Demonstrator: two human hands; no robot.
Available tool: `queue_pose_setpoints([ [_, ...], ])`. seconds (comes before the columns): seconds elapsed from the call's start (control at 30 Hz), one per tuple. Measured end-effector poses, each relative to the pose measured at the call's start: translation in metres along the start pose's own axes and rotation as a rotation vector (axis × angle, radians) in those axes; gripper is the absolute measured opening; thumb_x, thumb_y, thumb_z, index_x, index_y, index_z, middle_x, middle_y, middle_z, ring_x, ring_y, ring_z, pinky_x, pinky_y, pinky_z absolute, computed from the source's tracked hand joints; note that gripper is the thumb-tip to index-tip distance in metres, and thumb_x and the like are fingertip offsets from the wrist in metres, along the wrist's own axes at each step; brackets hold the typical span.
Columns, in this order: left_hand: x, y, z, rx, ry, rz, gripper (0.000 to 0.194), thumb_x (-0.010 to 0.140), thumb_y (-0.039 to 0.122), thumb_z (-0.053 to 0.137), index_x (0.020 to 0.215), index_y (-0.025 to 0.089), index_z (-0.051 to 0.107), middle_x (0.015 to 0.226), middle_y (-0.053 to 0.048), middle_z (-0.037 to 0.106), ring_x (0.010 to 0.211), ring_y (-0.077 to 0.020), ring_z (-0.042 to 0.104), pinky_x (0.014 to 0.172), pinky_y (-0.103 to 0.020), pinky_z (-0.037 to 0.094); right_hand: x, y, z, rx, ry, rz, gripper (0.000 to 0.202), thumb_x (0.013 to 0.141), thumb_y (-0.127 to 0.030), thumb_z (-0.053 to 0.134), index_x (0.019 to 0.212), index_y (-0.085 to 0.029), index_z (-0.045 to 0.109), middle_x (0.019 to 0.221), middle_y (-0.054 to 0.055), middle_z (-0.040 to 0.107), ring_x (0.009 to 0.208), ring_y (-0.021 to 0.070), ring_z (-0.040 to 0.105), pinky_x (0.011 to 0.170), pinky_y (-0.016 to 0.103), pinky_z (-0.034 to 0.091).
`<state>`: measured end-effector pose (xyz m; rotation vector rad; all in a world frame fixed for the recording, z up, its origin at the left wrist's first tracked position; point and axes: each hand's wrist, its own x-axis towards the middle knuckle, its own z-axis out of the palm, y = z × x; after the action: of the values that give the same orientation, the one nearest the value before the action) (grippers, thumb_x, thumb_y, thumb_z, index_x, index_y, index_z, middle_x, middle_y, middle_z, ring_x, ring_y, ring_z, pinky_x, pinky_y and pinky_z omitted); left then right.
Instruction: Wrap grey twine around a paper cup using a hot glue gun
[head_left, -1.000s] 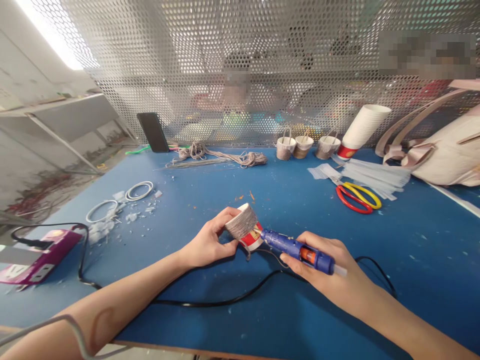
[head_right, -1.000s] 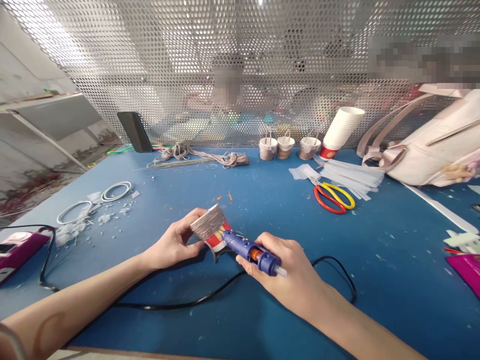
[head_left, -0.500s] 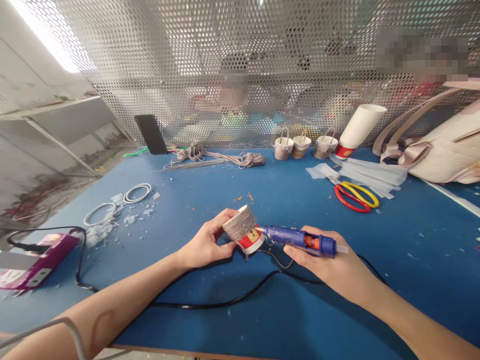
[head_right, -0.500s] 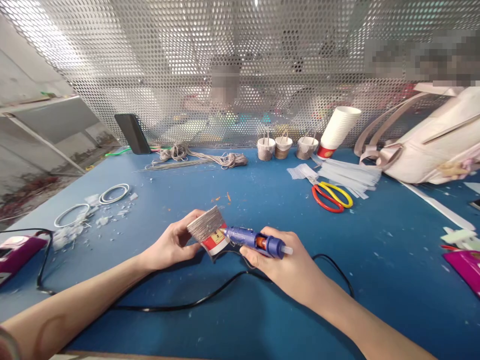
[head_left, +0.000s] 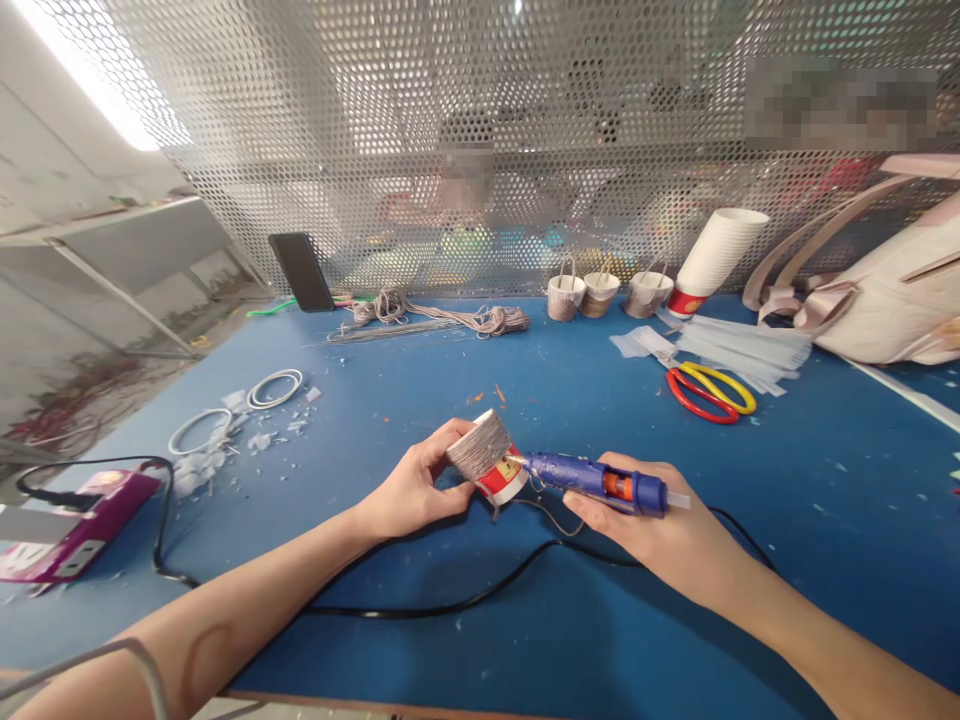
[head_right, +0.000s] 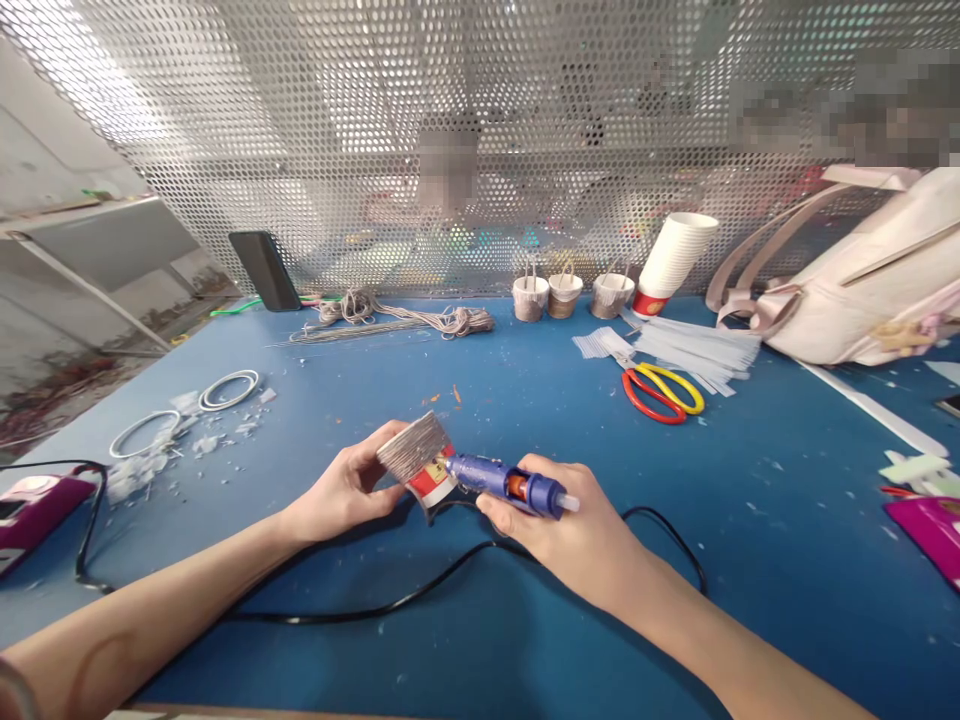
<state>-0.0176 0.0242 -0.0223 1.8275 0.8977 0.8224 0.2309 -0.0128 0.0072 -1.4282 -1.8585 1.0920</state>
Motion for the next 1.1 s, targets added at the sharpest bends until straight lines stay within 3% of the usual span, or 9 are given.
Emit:
queue_pose_setpoints([
  [0.23,0.0,0.001,0.005,0.054,0.039,0.008,0.026,0.075,0.013,0.055,0.1,0.015,0.058,0.101,-0.004,0.057,0.092,-0.0152,0.059,0.087,-0.027,0.048,-0.008,0.004,0.013,-0.117,-0.005,-0.214,0.03,0.083,-0.043,0.054,0.065,-0.02,0.046,0.058,-0.003,0.047,0.049,0.0093,0.037,0.046,0.022,0.033],
  [0.43,0.0,0.0,0.006,0.081,0.046,-0.004,0.025,0.075,0.016,0.056,0.1,0.016,0.058,0.099,-0.004,0.057,0.091,-0.0157,0.057,0.085,-0.028,0.048,-0.007,0.003,0.014,-0.162,0.002,-0.256,0.028,0.083,-0.04,0.054,0.065,-0.02,0.046,0.057,-0.003,0.047,0.048,0.0091,0.038,0.046,0.022,0.033],
  [0.8,0.0,-0.001,0.001,-0.001,0.022,-0.009,0.029,0.074,0.015,0.057,0.103,0.015,0.056,0.102,-0.005,0.057,0.093,-0.0159,0.058,0.087,-0.027,0.049,0.003,0.001,-0.001,0.028,0.056,0.001,0.034,0.075,-0.045,0.059,0.058,-0.02,0.044,0.048,-0.007,0.036,0.043,0.0071,0.028,0.038,0.021,0.028],
  [0.97,0.0,-0.001,-0.001,-0.044,0.004,-0.077,0.033,0.072,0.019,0.06,0.105,0.014,0.058,0.105,-0.007,0.06,0.096,-0.0189,0.06,0.089,-0.032,0.049,0.009,0.007,-0.006,0.113,0.044,0.088,0.03,0.071,-0.048,0.062,0.069,-0.019,0.061,0.052,-0.004,0.048,0.046,0.0094,0.04,0.043,0.022,0.035],
  [1.1,0.001,-0.004,-0.002,-0.115,0.088,-0.173,0.035,0.071,0.024,0.064,0.104,0.015,0.06,0.103,-0.006,0.064,0.093,-0.0197,0.061,0.09,-0.034,0.049,0.018,0.017,-0.013,0.27,0.054,0.134,0.039,0.071,-0.055,0.062,0.065,-0.016,0.061,0.05,-0.003,0.047,0.041,0.0079,0.036,0.039,0.024,0.031],
])
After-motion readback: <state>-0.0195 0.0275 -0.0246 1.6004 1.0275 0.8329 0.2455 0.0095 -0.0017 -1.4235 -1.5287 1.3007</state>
